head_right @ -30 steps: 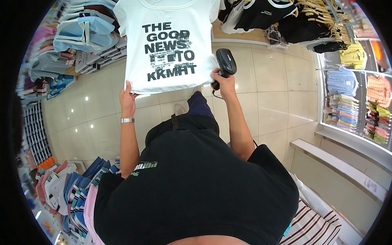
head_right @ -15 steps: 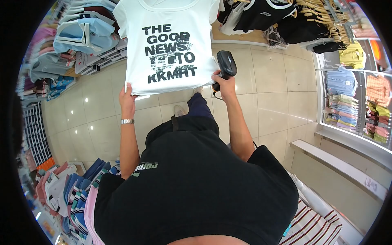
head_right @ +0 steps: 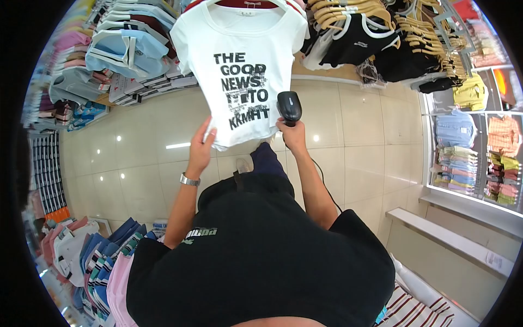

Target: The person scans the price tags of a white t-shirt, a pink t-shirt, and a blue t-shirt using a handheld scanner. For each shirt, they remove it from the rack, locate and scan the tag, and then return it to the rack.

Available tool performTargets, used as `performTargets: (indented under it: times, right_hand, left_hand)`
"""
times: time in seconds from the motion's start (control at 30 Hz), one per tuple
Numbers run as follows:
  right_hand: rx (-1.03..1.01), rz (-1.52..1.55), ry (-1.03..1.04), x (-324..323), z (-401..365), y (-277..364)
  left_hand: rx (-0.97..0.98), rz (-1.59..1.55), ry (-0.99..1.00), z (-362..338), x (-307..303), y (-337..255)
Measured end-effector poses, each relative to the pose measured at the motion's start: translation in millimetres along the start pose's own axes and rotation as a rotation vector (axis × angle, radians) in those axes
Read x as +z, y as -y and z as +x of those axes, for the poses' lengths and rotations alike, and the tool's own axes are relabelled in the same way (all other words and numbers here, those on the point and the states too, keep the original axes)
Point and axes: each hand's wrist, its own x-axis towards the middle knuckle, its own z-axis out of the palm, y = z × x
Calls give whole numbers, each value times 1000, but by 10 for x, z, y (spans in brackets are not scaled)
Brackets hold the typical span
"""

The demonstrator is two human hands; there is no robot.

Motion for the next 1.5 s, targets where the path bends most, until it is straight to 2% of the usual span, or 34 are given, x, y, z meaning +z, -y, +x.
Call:
performTargets:
  times: [0.17, 0.23, 0.27, 0.3, 0.33, 0.4, 0.5, 0.53, 0.57, 0.63, 0.67, 0.73, 0.77, 0.83, 0.9, 0.97, 1.0, 1.03, 1.07, 1.1, 1.13, 1.17, 1.23, 1.33, 1.47, 1.5]
  right_hand:
    - [-98, -151, -92, 161, 54, -54]
    - [-171, -244, -137, 244, -10, 128]
    - [-99, -296, -100, 262, -51, 276]
    - [-129, -218, -44, 279, -59, 380]
    - [-155, -141, 14, 307, -65, 468]
    - [-180, 51, 111, 459, -142, 771]
    - [-121, -39, 221, 652, -18, 982]
    - [-55, -68, 263, 710, 29, 1024]
    - [18, -95, 304, 776, 97, 1033]
    - [209, -216, 474, 844, 498, 567]
    - [335, -191, 553, 782, 436, 411]
    - [496, -149, 713, 625, 410, 205]
    - [564, -144, 861, 516, 346, 52]
    - [537, -527, 998, 329, 94, -84]
    - [488, -641, 1108, 234, -199, -183]
    - [536, -661, 960, 107, -440, -392]
    - [702, -615, 1051, 147, -426, -60]
    - [673, -637, 1077, 212, -397, 132]
    - [644, -653, 1094, 243, -391, 284]
    - [616, -668, 1101, 217, -395, 361]
    - [572, -682, 1163, 187, -371, 172]
    - [583, -659, 1161, 192, -346, 215]
    - [607, -602, 1169, 227, -373, 311]
    - [599, -607, 1146, 209, -393, 310]
    - [542, -596, 1089, 3, -417, -57]
    - [547, -559, 1093, 22, -446, 23]
  left_hand:
    - [38, 49, 107, -54, 282, -111]
    - [44, 70, 152, -51, 330, -137]
    - [41, 81, 180, -45, 352, -160]
    - [38, 91, 209, -42, 401, -183]
    - [118, 117, 206, -42, 450, -206]
    - [64, 121, 269, -46, 478, -215]
    - [76, 123, 274, 12, 509, -46]
    - [90, 124, 262, 39, 530, 34]
    - [10, -8, 285, 154, 531, 134]
    - [-203, -283, 324, 203, 552, 359]
    - [-335, -440, 370, 133, 562, 465]
    - [-347, -394, 486, -42, 677, 530]
    - [-391, -377, 534, -284, 731, 563]
    - [-133, -204, 743, -535, 917, 480]
    - [101, -179, 787, -654, 1063, 538]
    - [-329, -100, 1084, -366, 686, -102]
    - [-312, -153, 1084, -369, 590, -133]
    - [-283, -195, 1083, -342, 475, -93]
    - [-282, -301, 976, -333, 326, 49]
    - [-243, -449, 803, -270, 160, 230]
    - [-279, -574, 515, -244, -12, 555]
    - [-548, -514, 174, -171, -159, 805]
    - [-594, 77, -90, -168, -335, 1762]
    - [-1171, -14, 231, -206, -288, 1835]
    - [-1074, -155, 399, -368, -73, 2076]
    - [-1070, -300, 369, -376, -91, 2185]
